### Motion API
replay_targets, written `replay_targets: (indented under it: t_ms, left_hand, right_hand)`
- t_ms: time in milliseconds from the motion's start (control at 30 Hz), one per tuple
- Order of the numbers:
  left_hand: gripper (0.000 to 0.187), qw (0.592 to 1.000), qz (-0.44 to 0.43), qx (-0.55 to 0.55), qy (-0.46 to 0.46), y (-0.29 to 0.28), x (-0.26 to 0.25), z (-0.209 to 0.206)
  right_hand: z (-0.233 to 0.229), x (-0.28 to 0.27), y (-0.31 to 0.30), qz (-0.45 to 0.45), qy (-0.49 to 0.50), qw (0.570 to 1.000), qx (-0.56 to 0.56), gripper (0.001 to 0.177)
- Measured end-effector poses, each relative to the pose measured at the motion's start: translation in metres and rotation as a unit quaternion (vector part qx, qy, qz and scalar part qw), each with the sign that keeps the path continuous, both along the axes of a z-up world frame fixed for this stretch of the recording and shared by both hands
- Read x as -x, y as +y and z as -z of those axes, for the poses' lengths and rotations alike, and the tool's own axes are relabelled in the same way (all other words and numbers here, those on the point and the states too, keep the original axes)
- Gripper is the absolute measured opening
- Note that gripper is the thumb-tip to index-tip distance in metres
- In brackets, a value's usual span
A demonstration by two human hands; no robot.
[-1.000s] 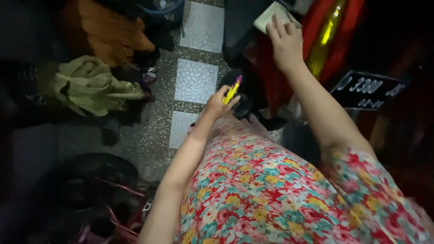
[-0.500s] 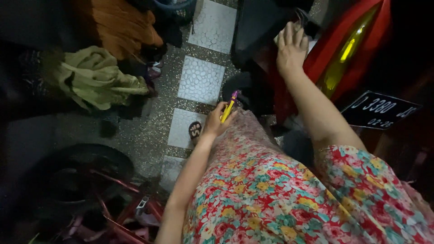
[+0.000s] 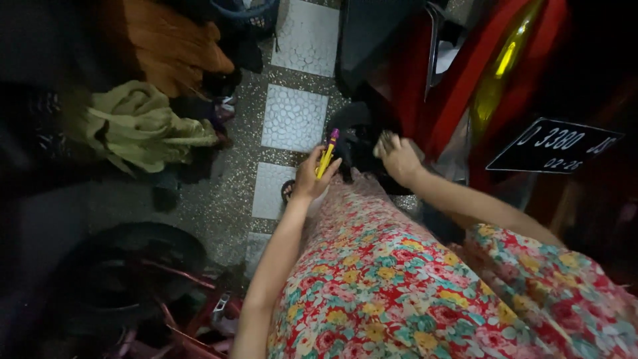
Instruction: The person wipes the rear and front sections of a red motorcycle using a cloth and a spray bottle. They clean the license plate area, rear fender, handlebars, and dashboard, repeatedly spraying and wiping surfaces.
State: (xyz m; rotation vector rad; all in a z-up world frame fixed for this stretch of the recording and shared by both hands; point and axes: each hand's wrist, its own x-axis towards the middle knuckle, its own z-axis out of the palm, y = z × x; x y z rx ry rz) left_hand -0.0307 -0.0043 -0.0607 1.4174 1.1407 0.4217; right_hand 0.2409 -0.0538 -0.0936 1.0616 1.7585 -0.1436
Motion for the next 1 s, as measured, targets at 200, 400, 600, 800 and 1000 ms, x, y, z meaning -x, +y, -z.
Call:
replay_targets:
  t_ms: [200,400,600,800,1000]
  left_hand:
    - [0.052,0.999,-0.011,-0.037,-0.012,0.007,-0.013,0.004]
    - [0.054,1.0,-0.015,-0.016,-0.018,0.017,-0.031,0.007]
    - [0.044,0.998,0.0,-0.021,-0.062,0.025,-0.045,-0.01]
    - [0.044,0.998,0.036,-0.036,-0.037,0.05,-0.045,-0.018]
    - [0.041,0.99,0.114,-0.069,-0.047,0.079,-0.02,-0.034]
  right_hand:
    - [-0.077,-0.038,0.161,0.169,0.158,0.93,-0.287,0.052]
    - [-0.037,-0.061,0.171,0.234,0.007,0.929,-0.287,0.061]
    - [-0.054,-0.012,0.082,0.146,-0.068,0.961,-0.224,0.053]
    - [-0.057,0.011,0.014,0.086,-0.077,0.985,-0.128,0.042]
    - [-0.031,0.024,-0.007,0.1,-0.109,0.989,0.021,0.039]
